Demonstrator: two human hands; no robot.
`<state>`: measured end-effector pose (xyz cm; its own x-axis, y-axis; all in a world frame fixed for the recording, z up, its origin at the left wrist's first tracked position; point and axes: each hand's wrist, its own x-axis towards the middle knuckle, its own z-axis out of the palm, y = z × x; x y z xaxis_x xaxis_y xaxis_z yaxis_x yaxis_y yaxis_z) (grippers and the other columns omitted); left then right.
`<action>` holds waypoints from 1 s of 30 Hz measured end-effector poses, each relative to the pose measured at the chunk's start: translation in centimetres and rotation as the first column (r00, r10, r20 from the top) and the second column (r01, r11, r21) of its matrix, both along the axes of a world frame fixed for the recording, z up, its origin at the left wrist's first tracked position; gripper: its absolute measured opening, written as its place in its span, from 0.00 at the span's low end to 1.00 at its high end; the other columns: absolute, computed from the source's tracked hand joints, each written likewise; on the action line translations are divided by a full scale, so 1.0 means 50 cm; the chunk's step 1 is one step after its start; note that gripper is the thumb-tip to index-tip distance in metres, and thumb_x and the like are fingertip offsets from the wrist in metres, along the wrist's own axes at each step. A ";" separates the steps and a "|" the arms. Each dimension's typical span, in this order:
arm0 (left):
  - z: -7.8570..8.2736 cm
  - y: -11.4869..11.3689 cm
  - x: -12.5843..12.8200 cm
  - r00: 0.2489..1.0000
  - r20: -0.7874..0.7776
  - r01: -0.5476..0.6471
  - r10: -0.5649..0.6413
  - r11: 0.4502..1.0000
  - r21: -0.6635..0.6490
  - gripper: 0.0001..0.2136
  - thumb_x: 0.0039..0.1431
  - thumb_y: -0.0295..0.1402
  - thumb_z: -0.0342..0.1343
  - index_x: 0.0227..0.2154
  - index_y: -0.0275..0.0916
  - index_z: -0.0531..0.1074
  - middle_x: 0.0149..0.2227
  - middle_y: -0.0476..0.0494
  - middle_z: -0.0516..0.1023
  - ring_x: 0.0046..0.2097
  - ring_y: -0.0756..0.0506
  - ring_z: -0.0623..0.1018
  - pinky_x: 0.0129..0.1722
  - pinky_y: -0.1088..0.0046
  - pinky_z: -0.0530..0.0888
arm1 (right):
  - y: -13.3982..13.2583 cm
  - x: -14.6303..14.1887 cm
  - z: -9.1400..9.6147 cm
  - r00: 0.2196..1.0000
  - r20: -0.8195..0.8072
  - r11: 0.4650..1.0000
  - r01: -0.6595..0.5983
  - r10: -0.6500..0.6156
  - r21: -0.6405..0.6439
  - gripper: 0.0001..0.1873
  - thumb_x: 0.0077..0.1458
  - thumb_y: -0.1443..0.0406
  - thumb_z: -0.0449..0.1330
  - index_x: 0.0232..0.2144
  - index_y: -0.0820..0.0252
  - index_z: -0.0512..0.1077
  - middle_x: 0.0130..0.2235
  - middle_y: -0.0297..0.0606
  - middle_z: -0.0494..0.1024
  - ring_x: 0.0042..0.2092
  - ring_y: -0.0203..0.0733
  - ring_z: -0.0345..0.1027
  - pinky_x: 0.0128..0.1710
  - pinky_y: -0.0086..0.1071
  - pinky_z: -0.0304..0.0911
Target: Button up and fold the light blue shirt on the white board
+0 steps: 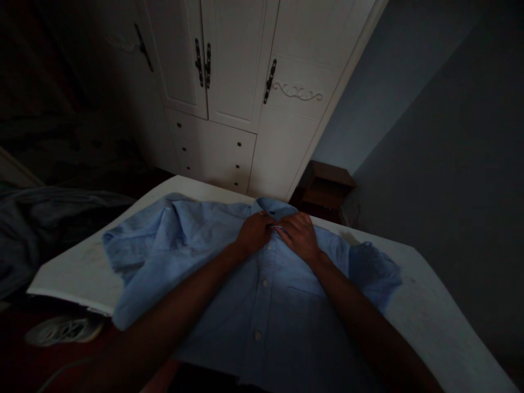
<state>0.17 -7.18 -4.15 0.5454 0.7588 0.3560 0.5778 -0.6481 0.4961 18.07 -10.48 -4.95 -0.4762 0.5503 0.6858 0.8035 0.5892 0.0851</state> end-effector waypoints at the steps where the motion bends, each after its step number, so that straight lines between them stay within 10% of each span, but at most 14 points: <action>1: -0.004 0.002 0.001 1.000 0.017 -0.002 0.002 1.000 -0.020 0.10 0.60 0.26 0.54 0.39 0.40 0.79 0.40 0.42 0.81 0.44 0.45 0.78 0.49 0.67 0.73 | 0.001 0.000 -0.001 1.000 0.007 1.000 0.005 -0.005 -0.008 0.09 0.63 0.62 0.57 0.35 0.58 0.77 0.36 0.40 0.80 0.39 0.45 0.68 0.44 0.41 0.59; 16: -0.027 0.007 0.014 0.984 0.072 -0.144 0.162 0.967 -0.212 0.12 0.57 0.23 0.55 0.41 0.39 0.80 0.43 0.43 0.81 0.46 0.46 0.78 0.52 0.70 0.72 | 0.020 0.007 -0.021 0.983 -0.178 0.976 -0.085 0.049 -0.199 0.08 0.63 0.61 0.57 0.39 0.56 0.75 0.38 0.40 0.80 0.41 0.46 0.71 0.45 0.43 0.63; 30: -0.011 -0.027 0.015 0.974 0.142 -0.167 0.177 0.983 -0.074 0.13 0.58 0.21 0.54 0.39 0.41 0.80 0.40 0.44 0.80 0.43 0.46 0.78 0.48 0.69 0.74 | 0.011 0.007 -0.011 0.967 -0.251 0.983 -0.087 0.043 -0.165 0.04 0.59 0.64 0.60 0.37 0.53 0.75 0.37 0.38 0.79 0.41 0.45 0.71 0.45 0.42 0.64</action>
<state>0.89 -8.53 -4.69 0.3498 0.8595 0.3725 0.5954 -0.5110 0.6200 18.43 -9.92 -5.49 -0.3442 0.6444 0.6829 0.7464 0.6290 -0.2173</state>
